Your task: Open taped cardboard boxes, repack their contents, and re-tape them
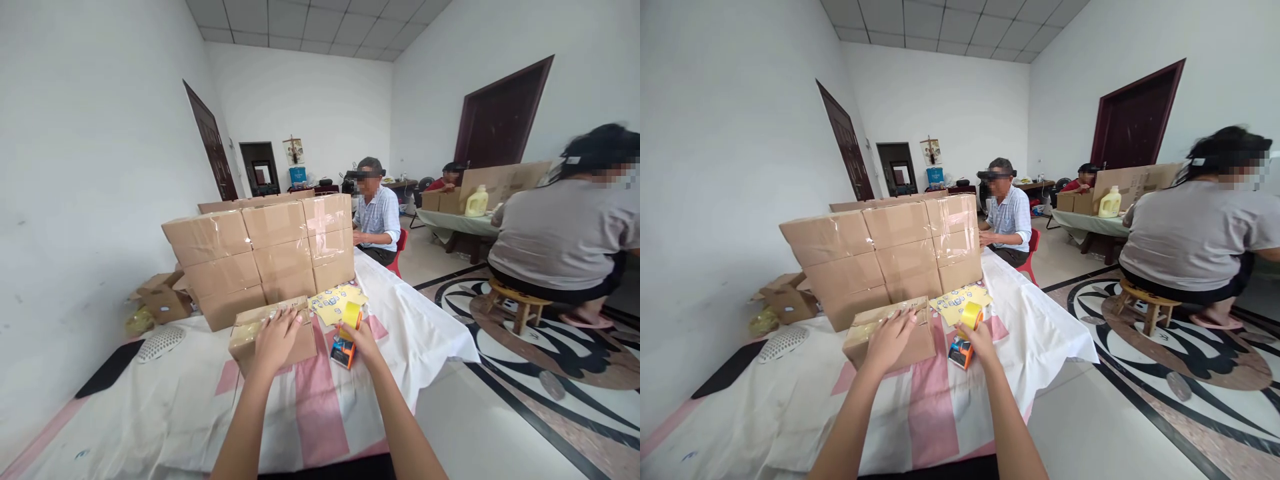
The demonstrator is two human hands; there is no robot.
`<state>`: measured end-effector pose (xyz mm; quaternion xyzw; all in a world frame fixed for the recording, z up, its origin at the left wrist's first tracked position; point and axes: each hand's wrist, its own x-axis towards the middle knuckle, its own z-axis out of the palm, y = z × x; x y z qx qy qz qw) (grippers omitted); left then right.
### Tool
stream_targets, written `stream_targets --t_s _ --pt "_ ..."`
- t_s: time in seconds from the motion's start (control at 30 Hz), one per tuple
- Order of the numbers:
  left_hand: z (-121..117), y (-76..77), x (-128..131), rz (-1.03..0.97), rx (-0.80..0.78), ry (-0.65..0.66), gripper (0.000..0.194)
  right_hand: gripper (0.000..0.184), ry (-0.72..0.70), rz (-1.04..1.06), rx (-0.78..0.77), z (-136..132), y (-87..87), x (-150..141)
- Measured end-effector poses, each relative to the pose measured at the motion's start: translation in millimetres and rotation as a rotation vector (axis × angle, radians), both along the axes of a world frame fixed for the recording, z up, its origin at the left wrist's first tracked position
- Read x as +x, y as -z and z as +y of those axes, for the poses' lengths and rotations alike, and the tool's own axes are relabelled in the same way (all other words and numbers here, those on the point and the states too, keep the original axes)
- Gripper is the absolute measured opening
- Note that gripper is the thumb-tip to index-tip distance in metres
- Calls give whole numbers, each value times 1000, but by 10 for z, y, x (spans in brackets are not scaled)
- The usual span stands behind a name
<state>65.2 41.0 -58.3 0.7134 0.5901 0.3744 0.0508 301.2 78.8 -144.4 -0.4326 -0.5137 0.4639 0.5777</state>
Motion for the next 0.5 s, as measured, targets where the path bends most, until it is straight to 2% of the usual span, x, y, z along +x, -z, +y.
stream_targets --t_s 0.07,0.13,0.2,0.33,0.4,0.5 --pt "-99 106 61 -106 131 -43 46 60 30 54 23 -72 34 5" --pt "-217 286 176 -208 234 -75 47 60 67 75 38 -117 58 -3" --pt "-329 512 344 -269 242 -31 41 56 114 64 52 -134 75 -26" --pt "-465 898 763 -348 42 133 32 50 189 6 72 -157 103 -61" --pt "-467 1000 936 -407 -81 161 38 48 201 -14 70 -176 113 -57" --pt "-392 1051 1065 -502 -223 190 43 51 217 -20 54 -191 127 -32"
